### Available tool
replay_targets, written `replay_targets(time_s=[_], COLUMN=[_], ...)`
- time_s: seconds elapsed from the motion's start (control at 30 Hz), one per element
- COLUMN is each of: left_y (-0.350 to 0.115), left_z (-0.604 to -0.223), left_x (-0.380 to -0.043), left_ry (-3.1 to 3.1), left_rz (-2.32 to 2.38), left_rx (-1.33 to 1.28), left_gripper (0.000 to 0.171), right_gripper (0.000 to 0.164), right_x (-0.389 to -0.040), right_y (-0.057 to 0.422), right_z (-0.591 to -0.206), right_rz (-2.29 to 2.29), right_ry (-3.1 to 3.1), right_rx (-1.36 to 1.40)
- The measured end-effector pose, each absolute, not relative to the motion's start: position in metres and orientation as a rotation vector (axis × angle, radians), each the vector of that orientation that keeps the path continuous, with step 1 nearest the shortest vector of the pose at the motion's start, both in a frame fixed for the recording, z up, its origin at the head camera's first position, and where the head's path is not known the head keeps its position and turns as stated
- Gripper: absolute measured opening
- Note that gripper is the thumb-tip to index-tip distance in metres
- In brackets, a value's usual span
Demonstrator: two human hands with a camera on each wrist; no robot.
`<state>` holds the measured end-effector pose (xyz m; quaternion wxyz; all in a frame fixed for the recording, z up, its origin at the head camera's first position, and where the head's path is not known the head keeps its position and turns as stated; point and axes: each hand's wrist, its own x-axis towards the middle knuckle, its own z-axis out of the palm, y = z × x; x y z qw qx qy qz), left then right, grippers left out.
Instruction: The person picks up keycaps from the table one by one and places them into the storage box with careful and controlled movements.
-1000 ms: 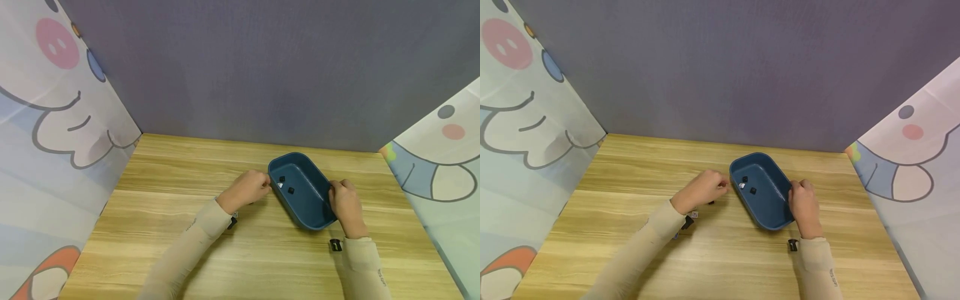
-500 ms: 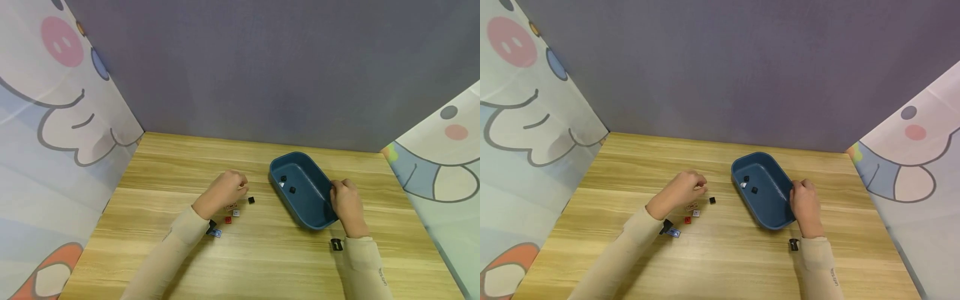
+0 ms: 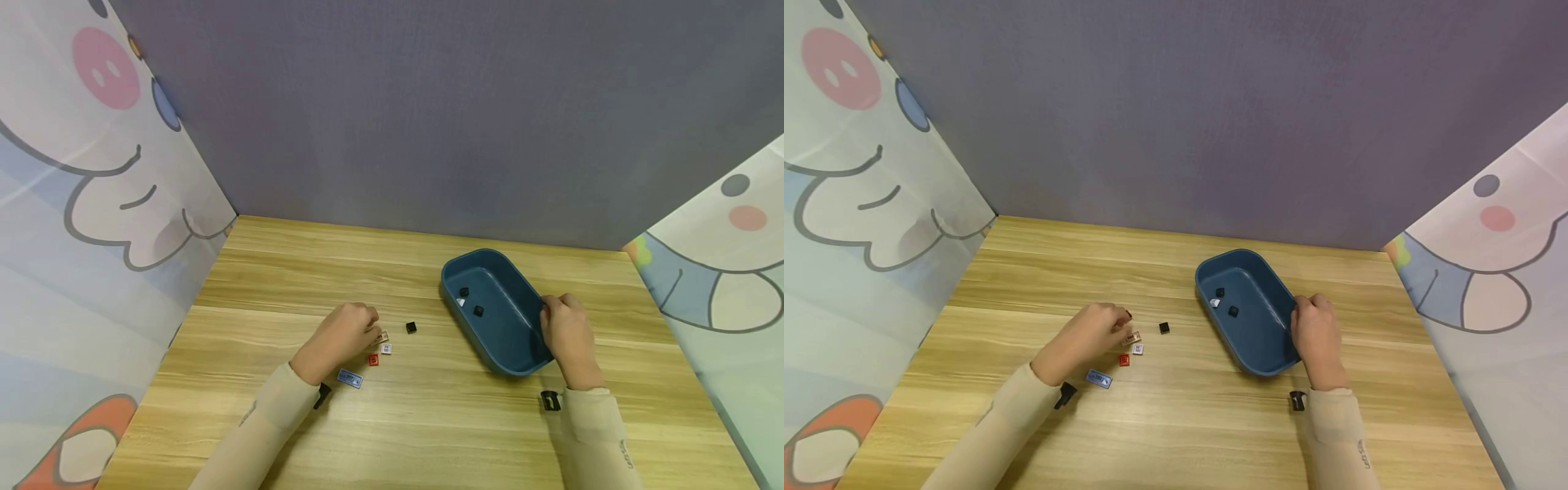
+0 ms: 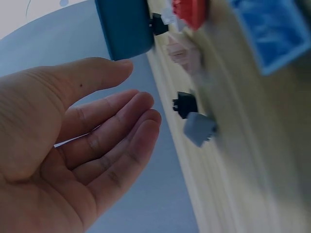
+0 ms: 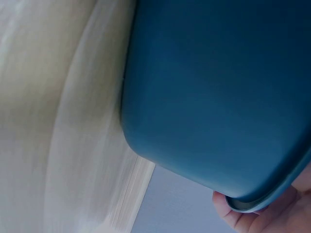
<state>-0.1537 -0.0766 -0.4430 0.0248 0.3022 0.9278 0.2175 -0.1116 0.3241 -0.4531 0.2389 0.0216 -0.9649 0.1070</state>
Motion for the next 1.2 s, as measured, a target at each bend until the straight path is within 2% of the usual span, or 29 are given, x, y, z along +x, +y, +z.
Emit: replay_targets(time_s=[0.33,0.7,1.2], left_y=[-0.084,-0.084,-0.083], left_z=[-0.456,-0.461,-0.464], left_x=[-0.145,-0.141,-0.141], left_ry=[2.851,2.818,2.855], left_rz=[0.63,0.59,0.568], left_rx=[0.883,0.832,0.866], left_gripper=[0.041,0.027,0.024], right_gripper=[0.018,0.016,0.017], right_x=[-0.112,-0.113,-0.112], right_y=[0.325,0.324,0.324], right_z=[-0.453,-0.454,-0.453], right_rz=[0.301,0.299,0.307], right_ry=[-2.669,-2.649,-2.653], right_rx=[0.038,0.042,0.036])
